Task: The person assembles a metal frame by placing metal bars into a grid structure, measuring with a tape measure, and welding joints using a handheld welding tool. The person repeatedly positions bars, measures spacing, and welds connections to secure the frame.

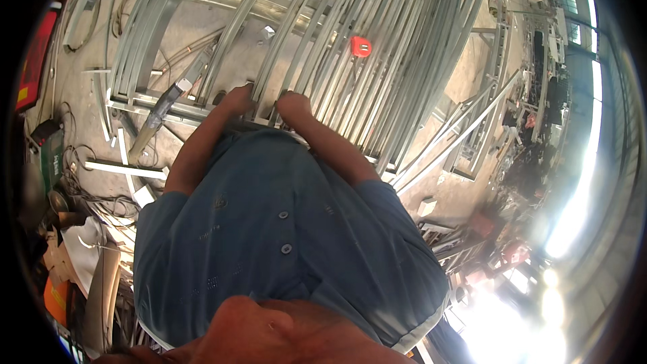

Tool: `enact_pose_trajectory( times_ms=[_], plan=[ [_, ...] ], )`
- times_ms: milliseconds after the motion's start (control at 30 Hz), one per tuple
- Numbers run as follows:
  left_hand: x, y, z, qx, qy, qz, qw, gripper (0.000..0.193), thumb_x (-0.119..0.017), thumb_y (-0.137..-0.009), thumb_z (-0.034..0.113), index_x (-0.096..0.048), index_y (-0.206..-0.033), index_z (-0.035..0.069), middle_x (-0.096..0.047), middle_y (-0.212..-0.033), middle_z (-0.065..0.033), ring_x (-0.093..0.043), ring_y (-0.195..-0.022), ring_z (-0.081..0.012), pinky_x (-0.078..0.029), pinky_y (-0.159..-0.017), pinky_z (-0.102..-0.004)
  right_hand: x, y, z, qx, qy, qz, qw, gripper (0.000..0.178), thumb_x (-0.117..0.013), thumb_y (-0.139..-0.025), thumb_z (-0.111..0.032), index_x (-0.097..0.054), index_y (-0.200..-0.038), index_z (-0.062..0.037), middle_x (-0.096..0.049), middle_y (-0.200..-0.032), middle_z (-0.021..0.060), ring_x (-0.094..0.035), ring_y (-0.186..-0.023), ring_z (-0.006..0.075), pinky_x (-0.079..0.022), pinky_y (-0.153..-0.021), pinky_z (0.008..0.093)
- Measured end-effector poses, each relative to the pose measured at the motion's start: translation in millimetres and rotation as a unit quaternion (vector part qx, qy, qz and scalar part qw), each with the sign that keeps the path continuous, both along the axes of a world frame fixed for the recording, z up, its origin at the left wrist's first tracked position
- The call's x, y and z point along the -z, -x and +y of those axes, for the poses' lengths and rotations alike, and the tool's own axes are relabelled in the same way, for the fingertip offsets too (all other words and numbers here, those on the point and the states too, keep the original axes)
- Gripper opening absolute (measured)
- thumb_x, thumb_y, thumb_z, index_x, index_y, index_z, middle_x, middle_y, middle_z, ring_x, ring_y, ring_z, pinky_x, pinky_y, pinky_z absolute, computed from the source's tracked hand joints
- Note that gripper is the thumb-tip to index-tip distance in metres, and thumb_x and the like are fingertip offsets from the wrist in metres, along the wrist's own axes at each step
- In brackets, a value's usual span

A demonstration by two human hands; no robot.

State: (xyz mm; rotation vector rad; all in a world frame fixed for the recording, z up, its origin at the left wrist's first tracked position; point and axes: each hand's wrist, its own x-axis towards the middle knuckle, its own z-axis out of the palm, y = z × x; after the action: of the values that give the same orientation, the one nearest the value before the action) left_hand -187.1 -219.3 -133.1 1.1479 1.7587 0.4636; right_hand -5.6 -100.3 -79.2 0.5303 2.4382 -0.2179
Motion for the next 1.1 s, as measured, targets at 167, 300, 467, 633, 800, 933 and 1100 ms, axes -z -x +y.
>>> enact_pose_trajectory(
  times_ms=[167, 300, 467, 633, 800, 933, 1100],
  plan=[
    [-2, 2, -2, 0.002, -0.01, -0.024, 1.0, 0.055, -0.076, -0.076, 0.029, -0.057, -0.117, -0.003, -0.066, -0.11, -0.0285, -0.064, -0.106, -0.0419, -0.051, -0.09, -0.049, 7, -2, 3, 0.003, 0.01, -0.001, 1.0, 0.02, -0.06, -0.084, -0.018, -0.072, -0.093, -0.0048, -0.068, -0.098, 0.0187, -0.07, -0.087, 0.036, -0.057, -0.071, 0.0461],
    [-11, 4, 5, -0.009, 0.05, -0.044, 0.998, 0.057, -0.079, -0.074, 0.026, -0.057, -0.118, -0.003, -0.067, -0.111, -0.0264, -0.065, -0.105, -0.042, -0.052, -0.09, -0.0477, -46, -6, 3, 0.002, 0.028, 0.026, 0.999, 0.019, -0.06, -0.085, -0.02, -0.071, -0.093, -0.0063, -0.068, -0.096, 0.0163, -0.07, -0.087, 0.0342, -0.056, -0.072, 0.0469],
    [0, 4, 2, 0.006, 0.048, -0.015, 0.999, 0.059, -0.079, -0.074, 0.028, -0.057, -0.118, -0.004, -0.067, -0.112, -0.0266, -0.064, -0.108, -0.0416, -0.051, -0.093, -0.0469, -154, 6, 10, 0.032, 0.039, 0.085, 0.995, 0.022, -0.066, -0.084, -0.027, -0.067, -0.091, -0.0067, -0.064, -0.089, 0.0125, -0.069, -0.082, 0.0324, -0.056, -0.07, 0.0454],
    [12, 3, 5, 0.012, 0.024, -0.044, 0.999, 0.062, -0.078, -0.073, 0.028, -0.056, -0.121, -0.004, -0.067, -0.113, -0.0269, -0.064, -0.109, -0.0414, -0.05, -0.095, -0.0466, -113, 12, 32, 0.034, 0.019, 0.13, 0.991, 0.026, -0.071, -0.081, -0.031, -0.066, -0.091, -0.0076, -0.063, -0.088, 0.0117, -0.068, -0.082, 0.0315, -0.056, -0.068, 0.0438],
    [22, 3, -1, 0.002, 0.005, -0.046, 0.999, 0.06, -0.076, -0.074, 0.026, -0.056, -0.122, -0.003, -0.067, -0.111, -0.0273, -0.064, -0.107, -0.0421, -0.051, -0.093, -0.0471, -58, 26, 17, 0.027, 0.034, 0.08, 0.996, 0.027, -0.071, -0.081, -0.031, -0.071, -0.095, -0.0087, -0.066, -0.094, 0.014, -0.069, -0.087, 0.0333, -0.057, -0.072, 0.0444],
    [21, 0, -1, -0.005, 0.006, -0.039, 0.999, 0.06, -0.076, -0.073, 0.024, -0.056, -0.123, -0.002, -0.067, -0.111, -0.0275, -0.064, -0.107, -0.0423, -0.051, -0.091, -0.0476, -19, 24, 12, 0.03, 0.024, 0.069, 0.997, 0.024, -0.068, -0.083, -0.028, -0.067, -0.093, -0.0065, -0.064, -0.094, 0.0147, -0.068, -0.088, 0.0339, -0.056, -0.072, 0.0468],
    [22, -10, 1, -0.014, -0.004, -0.038, 0.999, 0.047, -0.071, -0.075, 0.021, -0.054, -0.112, -0.003, -0.068, -0.102, -0.0288, -0.065, -0.1, -0.0448, -0.052, -0.087, -0.0512, -3, 26, 6, 0.016, 0.0, 0.076, 0.997, 0.023, -0.069, -0.081, -0.027, -0.068, -0.094, -0.0079, -0.064, -0.096, 0.0147, -0.068, -0.09, 0.0332, -0.057, -0.073, 0.0464]
  ],
)
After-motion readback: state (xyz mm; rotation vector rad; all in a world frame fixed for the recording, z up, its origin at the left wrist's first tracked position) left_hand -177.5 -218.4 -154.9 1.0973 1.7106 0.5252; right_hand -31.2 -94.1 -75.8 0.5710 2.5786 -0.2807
